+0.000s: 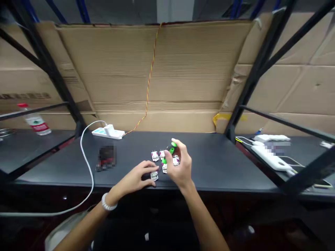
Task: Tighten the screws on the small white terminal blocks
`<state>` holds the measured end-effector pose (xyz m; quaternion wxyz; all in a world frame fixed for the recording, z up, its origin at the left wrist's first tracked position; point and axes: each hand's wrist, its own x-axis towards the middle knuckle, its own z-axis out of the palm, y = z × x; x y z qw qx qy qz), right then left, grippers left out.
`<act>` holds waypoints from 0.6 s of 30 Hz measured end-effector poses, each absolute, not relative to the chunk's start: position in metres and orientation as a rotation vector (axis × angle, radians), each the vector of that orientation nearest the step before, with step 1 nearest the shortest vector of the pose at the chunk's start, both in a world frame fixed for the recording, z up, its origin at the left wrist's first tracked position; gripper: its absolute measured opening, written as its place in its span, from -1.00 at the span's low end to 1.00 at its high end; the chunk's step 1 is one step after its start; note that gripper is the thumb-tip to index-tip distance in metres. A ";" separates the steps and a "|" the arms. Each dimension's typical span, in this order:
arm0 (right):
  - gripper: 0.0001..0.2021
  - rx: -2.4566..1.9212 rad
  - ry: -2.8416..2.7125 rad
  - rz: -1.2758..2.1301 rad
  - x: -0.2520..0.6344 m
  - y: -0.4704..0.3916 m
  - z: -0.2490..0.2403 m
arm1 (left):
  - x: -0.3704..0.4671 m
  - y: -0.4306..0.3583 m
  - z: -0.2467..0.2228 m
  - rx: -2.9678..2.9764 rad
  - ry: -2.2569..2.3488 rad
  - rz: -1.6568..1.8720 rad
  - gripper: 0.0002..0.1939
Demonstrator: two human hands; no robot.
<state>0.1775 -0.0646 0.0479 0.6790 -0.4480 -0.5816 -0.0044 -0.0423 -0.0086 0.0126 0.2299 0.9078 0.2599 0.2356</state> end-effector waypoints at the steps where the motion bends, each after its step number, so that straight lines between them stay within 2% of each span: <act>1: -0.58 -1.011 -1.309 -0.010 0.178 -0.064 0.048 | -0.043 -0.008 0.013 2.489 0.713 0.646 -0.43; 12: -0.57 -1.006 -1.349 -0.028 0.179 -0.066 0.046 | -0.042 -0.008 0.014 2.442 0.696 0.639 -0.49; 18: -0.53 -0.965 -1.414 0.082 0.175 -0.070 0.046 | -0.041 -0.007 0.013 2.445 0.672 0.662 -0.51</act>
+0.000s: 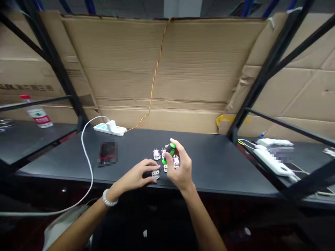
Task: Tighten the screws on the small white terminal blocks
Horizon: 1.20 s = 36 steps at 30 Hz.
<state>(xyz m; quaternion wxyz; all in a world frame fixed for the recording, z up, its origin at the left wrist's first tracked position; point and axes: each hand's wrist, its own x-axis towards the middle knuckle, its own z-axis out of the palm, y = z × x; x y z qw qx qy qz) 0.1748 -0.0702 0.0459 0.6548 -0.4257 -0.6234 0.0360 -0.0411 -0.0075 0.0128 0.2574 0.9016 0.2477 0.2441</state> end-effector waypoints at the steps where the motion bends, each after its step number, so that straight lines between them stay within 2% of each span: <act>1: -0.53 -0.963 -1.436 0.122 0.174 -0.071 0.047 | -0.041 -0.007 0.012 2.446 0.668 0.666 -0.51; 7: -0.48 -0.965 -1.495 0.105 0.174 -0.072 0.054 | -0.041 -0.006 0.010 2.448 0.661 0.673 -0.51; 14: -0.63 -1.018 -1.381 -0.114 0.176 -0.079 0.065 | -0.040 -0.008 0.013 2.443 0.667 0.661 -0.52; 20: -0.58 -1.011 -1.520 0.048 0.175 -0.087 0.072 | -0.040 -0.009 0.015 2.449 0.658 0.660 -0.53; 25: -0.71 -1.006 -1.388 -0.162 0.171 -0.083 0.069 | -0.040 -0.007 0.011 2.454 0.645 0.682 -0.54; 30: -0.54 -0.965 -1.501 0.128 0.169 -0.087 0.069 | -0.040 -0.007 0.011 2.452 0.644 0.666 -0.53; 34: -0.67 -1.009 -1.442 -0.077 0.167 -0.089 0.071 | -0.040 -0.009 0.014 2.442 0.665 0.659 -0.52; 36: -0.67 -1.026 -1.405 -0.111 0.166 -0.089 0.072 | -0.040 -0.009 0.014 2.438 0.665 0.659 -0.50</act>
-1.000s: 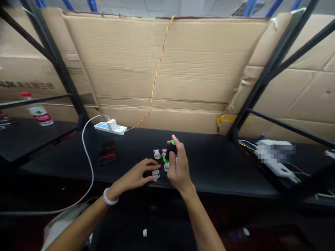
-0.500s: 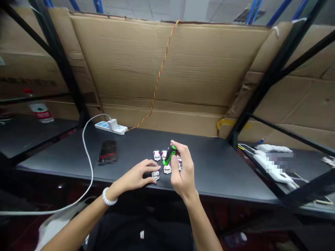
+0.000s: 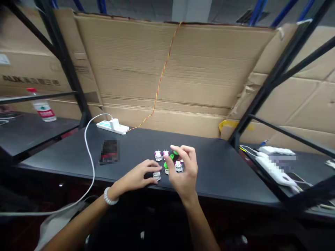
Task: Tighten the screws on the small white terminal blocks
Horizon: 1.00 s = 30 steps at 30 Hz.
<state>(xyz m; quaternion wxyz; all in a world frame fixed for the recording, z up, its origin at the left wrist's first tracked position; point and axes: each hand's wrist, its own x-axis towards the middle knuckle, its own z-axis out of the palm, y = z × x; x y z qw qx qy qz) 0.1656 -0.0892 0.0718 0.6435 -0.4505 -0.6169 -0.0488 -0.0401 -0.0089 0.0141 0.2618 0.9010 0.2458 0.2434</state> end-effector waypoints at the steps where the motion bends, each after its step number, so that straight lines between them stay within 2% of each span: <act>1: -0.64 -1.023 -1.416 -0.071 0.165 -0.089 0.072 | -0.040 -0.009 0.014 2.440 0.663 0.655 -0.50; 5: -0.57 -0.991 -1.502 0.111 0.166 -0.090 0.072 | -0.040 -0.009 0.013 2.447 0.656 0.668 -0.51; 8: -0.69 -1.027 -1.445 -0.058 0.167 -0.090 0.071 | -0.040 -0.009 0.013 2.444 0.654 0.677 -0.52; 10: -0.70 -1.055 -1.412 -0.112 0.168 -0.090 0.072 | -0.040 -0.008 0.013 2.439 0.656 0.669 -0.50; 15: -0.53 -0.992 -1.585 0.048 0.169 -0.094 0.076 | -0.041 -0.008 0.011 2.436 0.645 0.671 -0.50; 20: -0.68 -1.030 -1.433 -0.150 0.167 -0.092 0.076 | -0.041 -0.009 0.012 2.441 0.652 0.674 -0.50; 25: -0.56 -1.002 -1.504 -0.002 0.167 -0.090 0.075 | -0.041 -0.008 0.013 2.437 0.651 0.657 -0.49; 30: -0.69 -1.032 -1.413 -0.142 0.167 -0.090 0.073 | -0.041 -0.008 0.012 2.433 0.663 0.661 -0.50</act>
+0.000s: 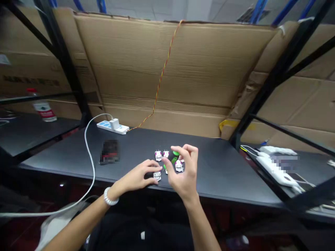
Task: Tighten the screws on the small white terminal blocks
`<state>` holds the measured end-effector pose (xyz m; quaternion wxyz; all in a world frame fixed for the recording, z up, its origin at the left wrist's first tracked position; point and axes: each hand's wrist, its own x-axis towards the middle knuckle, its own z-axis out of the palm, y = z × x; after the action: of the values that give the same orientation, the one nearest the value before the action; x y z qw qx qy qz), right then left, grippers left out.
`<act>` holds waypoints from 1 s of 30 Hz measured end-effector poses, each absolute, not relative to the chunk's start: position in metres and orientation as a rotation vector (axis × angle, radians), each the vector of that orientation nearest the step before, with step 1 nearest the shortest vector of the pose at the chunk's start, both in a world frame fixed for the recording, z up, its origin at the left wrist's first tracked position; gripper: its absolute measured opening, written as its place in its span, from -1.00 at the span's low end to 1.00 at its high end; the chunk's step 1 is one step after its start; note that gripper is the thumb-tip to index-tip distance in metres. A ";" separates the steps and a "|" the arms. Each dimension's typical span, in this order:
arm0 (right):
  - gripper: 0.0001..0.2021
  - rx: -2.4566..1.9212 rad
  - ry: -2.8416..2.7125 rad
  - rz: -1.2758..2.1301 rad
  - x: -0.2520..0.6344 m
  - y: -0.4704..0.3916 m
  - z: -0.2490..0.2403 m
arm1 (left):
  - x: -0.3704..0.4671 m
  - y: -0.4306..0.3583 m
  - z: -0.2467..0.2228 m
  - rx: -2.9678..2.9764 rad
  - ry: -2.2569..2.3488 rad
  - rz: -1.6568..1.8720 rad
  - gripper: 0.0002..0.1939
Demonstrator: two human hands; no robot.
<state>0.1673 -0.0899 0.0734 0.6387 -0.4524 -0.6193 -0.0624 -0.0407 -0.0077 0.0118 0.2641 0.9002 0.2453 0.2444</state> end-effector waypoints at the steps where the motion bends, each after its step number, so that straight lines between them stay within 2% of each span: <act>1: -0.68 -1.039 -1.410 -0.139 0.167 -0.090 0.073 | -0.041 -0.008 0.012 2.433 0.660 0.663 -0.50; 6: -0.57 -0.997 -1.523 0.072 0.168 -0.092 0.074 | -0.040 -0.008 0.012 2.425 0.650 0.666 -0.50; 11: -0.70 -1.063 -1.441 -0.123 0.170 -0.093 0.077 | -0.041 -0.009 0.014 2.425 0.674 0.652 -0.48; 16: -0.56 -1.020 -1.556 0.024 0.170 -0.093 0.077 | -0.041 -0.009 0.014 2.426 0.658 0.660 -0.49; 22: -0.70 -1.043 -1.456 -0.107 0.171 -0.093 0.079 | -0.041 -0.009 0.015 2.424 0.651 0.651 -0.51; 27: -0.57 -1.007 -1.585 0.029 0.171 -0.095 0.082 | -0.041 -0.008 0.014 2.426 0.647 0.658 -0.52; 30: -0.64 -1.035 -1.512 -0.080 0.169 -0.095 0.081 | -0.041 -0.008 0.014 2.425 0.651 0.662 -0.52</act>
<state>0.1693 -0.0949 0.0812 0.6084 -0.4479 -0.6543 -0.0347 -0.0413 -0.0084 0.0138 0.2692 0.8993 0.2416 0.2456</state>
